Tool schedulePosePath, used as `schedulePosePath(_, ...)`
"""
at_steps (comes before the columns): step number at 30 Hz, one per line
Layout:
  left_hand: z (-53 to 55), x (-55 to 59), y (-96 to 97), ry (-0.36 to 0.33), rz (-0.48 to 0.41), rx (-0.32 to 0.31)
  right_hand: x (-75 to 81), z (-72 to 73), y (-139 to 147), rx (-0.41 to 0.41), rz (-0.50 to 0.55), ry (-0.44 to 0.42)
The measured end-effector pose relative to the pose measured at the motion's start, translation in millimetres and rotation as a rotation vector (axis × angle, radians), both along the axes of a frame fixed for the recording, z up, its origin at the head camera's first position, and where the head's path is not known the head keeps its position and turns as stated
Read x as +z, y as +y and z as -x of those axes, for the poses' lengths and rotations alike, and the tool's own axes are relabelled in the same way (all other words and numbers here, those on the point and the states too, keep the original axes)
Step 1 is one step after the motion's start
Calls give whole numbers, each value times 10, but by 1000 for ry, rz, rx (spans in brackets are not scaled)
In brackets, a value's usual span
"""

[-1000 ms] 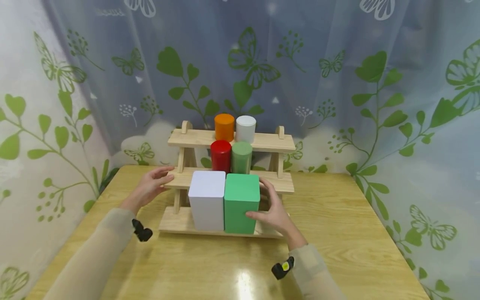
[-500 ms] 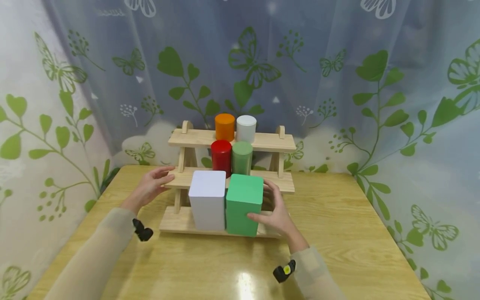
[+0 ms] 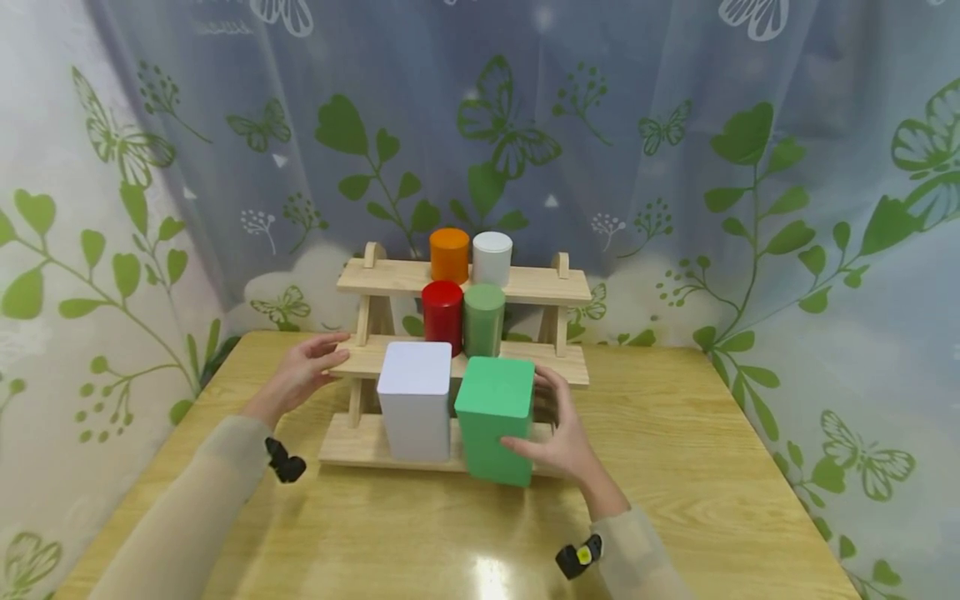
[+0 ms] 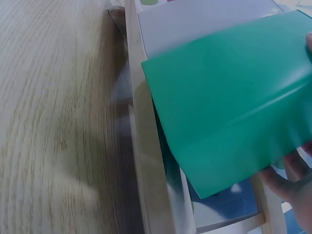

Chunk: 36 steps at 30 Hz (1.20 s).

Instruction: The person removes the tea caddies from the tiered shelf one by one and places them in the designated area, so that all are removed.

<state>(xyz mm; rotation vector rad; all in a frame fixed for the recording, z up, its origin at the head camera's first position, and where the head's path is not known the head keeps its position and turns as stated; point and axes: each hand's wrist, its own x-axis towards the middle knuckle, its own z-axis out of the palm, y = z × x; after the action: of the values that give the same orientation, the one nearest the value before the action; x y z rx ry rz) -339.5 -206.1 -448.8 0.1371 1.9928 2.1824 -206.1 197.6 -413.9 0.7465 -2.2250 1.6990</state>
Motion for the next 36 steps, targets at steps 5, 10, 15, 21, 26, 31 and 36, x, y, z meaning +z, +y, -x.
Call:
schedulePosePath(5,7,4,1,-4,-10,11,34,-49,-7,-16,-14,35)
schedulePosePath(10,15,9,7,5,0,5,61,-98,1,-26,-48,63)
schedulePosePath(15,0,45,20,-10,-3,5,89,-151,4,1,-71,86)
schedulePosePath(21,-107,164,55,-20,-8,-23,90,-225,-12,24,-91,146)
schedulePosePath(26,-131,168,53,-16,-3,-28,65,-266,-39,52,-78,203)
schedulePosePath(31,-130,167,53,-13,0,-24,48,-309,-84,88,-55,233)
schedulePosePath(36,-133,171,57,-14,-1,-27,42,-356,-133,111,-44,224)
